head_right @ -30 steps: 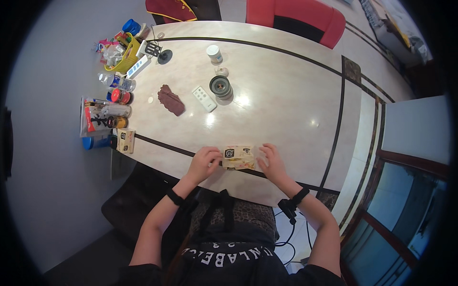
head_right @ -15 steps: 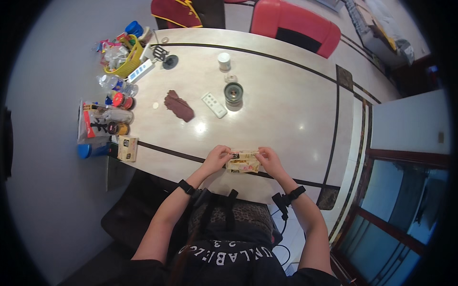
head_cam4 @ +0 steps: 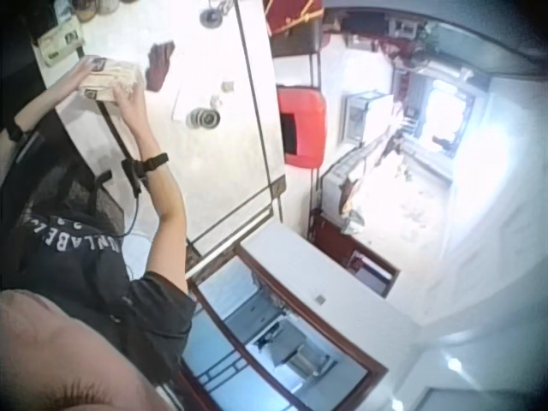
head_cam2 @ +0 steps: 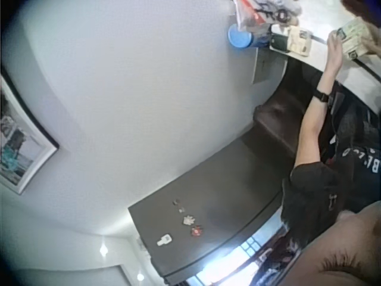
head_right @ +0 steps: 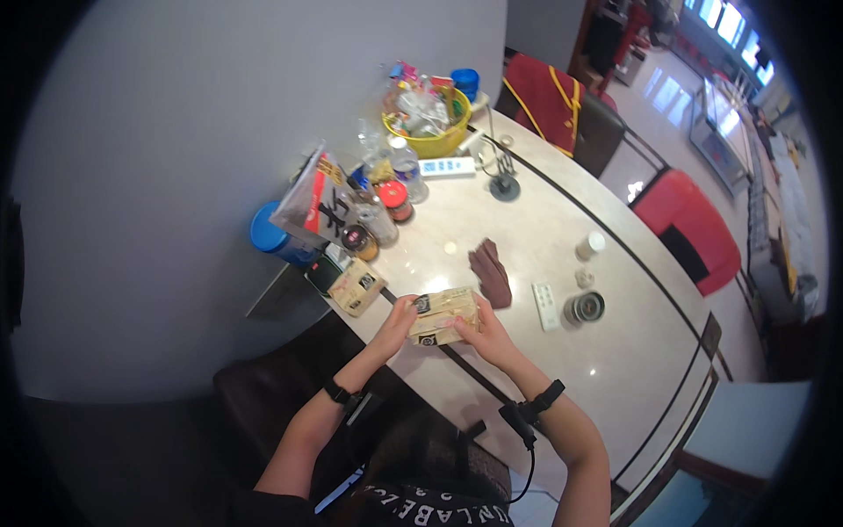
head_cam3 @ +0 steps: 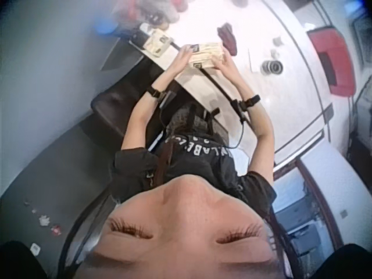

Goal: The person clears a cluttered dining table by moving various items into a yellow basket and wiping the surface with a cloth. They handle a bowl, a plastic bag, a remote control, and several small containers before wiping the table.

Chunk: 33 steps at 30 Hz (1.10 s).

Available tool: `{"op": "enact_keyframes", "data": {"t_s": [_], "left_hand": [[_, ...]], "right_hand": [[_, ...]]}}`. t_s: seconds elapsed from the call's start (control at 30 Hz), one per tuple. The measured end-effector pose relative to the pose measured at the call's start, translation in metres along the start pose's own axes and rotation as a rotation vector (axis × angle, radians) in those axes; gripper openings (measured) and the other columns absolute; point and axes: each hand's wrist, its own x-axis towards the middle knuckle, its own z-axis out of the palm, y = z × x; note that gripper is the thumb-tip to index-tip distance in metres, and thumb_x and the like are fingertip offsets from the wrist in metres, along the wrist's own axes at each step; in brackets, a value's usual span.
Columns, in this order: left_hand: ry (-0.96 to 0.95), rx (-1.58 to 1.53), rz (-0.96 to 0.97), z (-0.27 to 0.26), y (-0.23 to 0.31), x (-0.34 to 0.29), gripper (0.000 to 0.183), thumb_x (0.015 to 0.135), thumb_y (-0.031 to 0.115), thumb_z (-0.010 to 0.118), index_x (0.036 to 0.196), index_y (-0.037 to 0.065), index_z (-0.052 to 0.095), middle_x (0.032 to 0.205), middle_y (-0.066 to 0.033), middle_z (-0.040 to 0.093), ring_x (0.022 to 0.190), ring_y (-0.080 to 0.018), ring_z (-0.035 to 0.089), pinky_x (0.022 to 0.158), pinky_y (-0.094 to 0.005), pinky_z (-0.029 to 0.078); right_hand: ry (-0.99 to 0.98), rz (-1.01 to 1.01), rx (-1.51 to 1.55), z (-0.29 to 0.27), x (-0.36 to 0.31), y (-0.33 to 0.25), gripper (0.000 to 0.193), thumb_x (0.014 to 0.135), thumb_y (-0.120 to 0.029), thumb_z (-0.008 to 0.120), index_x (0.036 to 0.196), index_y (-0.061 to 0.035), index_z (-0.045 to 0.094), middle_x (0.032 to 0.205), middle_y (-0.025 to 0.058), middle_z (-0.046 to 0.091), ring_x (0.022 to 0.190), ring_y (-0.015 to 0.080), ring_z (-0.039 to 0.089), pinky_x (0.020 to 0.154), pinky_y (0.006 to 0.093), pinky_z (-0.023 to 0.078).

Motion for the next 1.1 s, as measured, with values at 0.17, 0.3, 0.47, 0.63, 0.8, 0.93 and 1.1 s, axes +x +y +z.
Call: {"op": "enact_keyframes", "data": {"t_s": [0.17,0.3,0.47,0.63,0.8,0.93,1.1], "left_hand": [[0.214,-0.103,0.133,-0.060,0.063,-0.002,0.031,0.103,0.025,0.039,0.126,0.004,0.039,0.111,-0.0078,0.053,0.104,-0.0116,0.049,0.092,-0.0265,0.038],[0.434,0.139,0.257,-0.113,0.105,-0.014,0.031,0.102,0.021,0.041,0.127,0.003,0.042,0.116,-0.0088,0.051,0.109,-0.0137,0.046,0.096,-0.0281,0.037],[0.770,-0.135,0.408,-0.245,0.142,-0.037,0.038,0.102,0.032,0.038,0.131,0.007,0.041,0.124,-0.0075,0.053,0.113,-0.0161,0.054,0.094,-0.0336,0.045],[0.784,-0.183,0.303,-0.350,0.130,-0.009,0.039,0.102,0.036,0.036,0.126,0.007,0.046,0.121,-0.0054,0.057,0.110,-0.0150,0.056,0.092,-0.0324,0.046],[0.850,-0.151,0.191,-0.373,0.079,0.032,0.043,0.102,0.038,0.036,0.127,0.003,0.044,0.123,-0.0087,0.054,0.111,-0.0168,0.054,0.091,-0.0314,0.044],[0.868,-0.420,0.309,-0.362,0.059,0.051,0.047,0.102,0.039,0.034,0.129,0.001,0.042,0.129,-0.0112,0.051,0.114,-0.0208,0.053,0.096,-0.0334,0.042],[0.726,-0.491,0.376,-0.362,0.064,0.055,0.055,0.102,0.046,0.028,0.134,0.003,0.043,0.134,-0.0107,0.051,0.122,-0.0218,0.050,0.101,-0.0366,0.039]], "right_hand": [[-0.124,-0.085,0.065,0.035,0.075,-0.065,0.055,0.096,-0.009,0.050,0.145,-0.0075,0.024,0.127,0.0093,0.050,0.112,0.0170,0.054,0.085,0.0300,0.052],[-0.285,-0.066,0.063,0.062,0.112,-0.110,0.061,0.095,-0.017,0.054,0.146,-0.0102,0.021,0.137,0.0141,0.040,0.111,0.0198,0.055,0.088,0.0335,0.051],[-0.333,-0.222,-0.201,0.103,0.159,-0.125,0.063,0.093,-0.019,0.057,0.145,-0.0097,0.024,0.138,0.0149,0.040,0.108,0.0185,0.056,0.086,0.0318,0.049],[-0.389,-0.161,-0.218,0.139,0.178,-0.102,0.061,0.090,-0.016,0.061,0.142,-0.0049,0.030,0.130,0.0126,0.049,0.097,0.0129,0.056,0.078,0.0268,0.049],[-0.479,-0.088,-0.281,0.134,0.162,-0.076,0.060,0.089,-0.018,0.062,0.140,-0.0046,0.034,0.126,0.0127,0.052,0.092,0.0132,0.059,0.076,0.0271,0.049],[-0.421,-0.022,-0.327,0.116,0.144,-0.053,0.057,0.089,-0.020,0.062,0.138,-0.0062,0.037,0.118,0.0103,0.058,0.090,0.0122,0.059,0.075,0.0269,0.048],[-0.345,0.054,-0.248,0.100,0.123,-0.023,0.050,0.090,-0.015,0.059,0.135,-0.0041,0.039,0.114,0.0079,0.060,0.084,0.0099,0.056,0.076,0.0246,0.047]]}}
